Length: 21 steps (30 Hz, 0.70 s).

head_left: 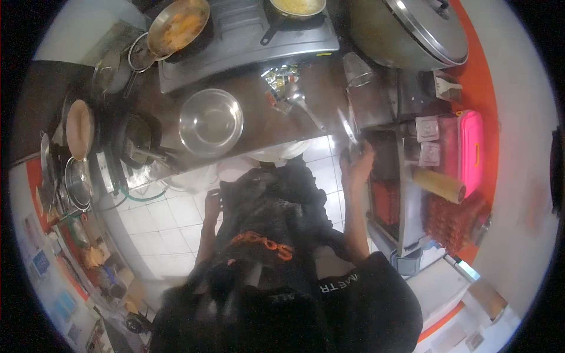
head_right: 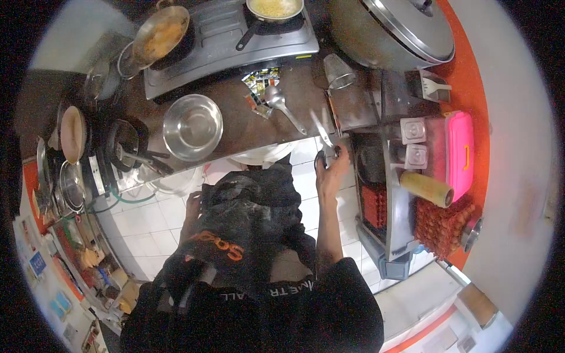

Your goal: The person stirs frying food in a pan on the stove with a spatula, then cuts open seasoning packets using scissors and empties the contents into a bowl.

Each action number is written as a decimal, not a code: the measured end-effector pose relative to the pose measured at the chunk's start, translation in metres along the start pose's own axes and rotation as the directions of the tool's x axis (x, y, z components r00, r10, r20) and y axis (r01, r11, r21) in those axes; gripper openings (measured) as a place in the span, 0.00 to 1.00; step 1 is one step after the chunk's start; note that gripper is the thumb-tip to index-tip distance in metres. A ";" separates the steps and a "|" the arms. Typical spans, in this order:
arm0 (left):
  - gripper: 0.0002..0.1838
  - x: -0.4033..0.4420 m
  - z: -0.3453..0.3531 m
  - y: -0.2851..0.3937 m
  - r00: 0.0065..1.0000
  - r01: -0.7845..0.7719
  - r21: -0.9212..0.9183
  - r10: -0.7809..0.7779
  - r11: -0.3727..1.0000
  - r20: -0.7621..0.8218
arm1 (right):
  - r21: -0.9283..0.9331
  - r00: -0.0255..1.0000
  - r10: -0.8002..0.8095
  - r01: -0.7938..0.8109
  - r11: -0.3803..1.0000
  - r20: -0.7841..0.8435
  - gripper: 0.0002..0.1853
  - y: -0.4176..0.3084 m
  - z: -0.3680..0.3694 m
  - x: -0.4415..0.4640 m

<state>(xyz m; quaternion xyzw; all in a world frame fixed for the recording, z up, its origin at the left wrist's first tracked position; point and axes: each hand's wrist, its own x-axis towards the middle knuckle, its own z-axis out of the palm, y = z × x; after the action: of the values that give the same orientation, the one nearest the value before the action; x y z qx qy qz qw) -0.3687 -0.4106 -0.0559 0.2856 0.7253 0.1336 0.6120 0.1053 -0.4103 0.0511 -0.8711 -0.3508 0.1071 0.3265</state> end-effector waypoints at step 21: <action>0.14 0.023 0.014 -0.030 0.995 -0.101 0.144 0.099 0.985 0.020 | 0.669 0.600 -0.617 -0.727 -0.155 0.509 0.38 -0.071 -0.066 -0.018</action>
<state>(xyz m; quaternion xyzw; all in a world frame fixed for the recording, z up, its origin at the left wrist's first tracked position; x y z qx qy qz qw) -0.3651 -0.4235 -0.0938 0.3659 0.7139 0.1094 0.5869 0.0811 -0.4172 0.1468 -0.1393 -0.1800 0.7219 0.6535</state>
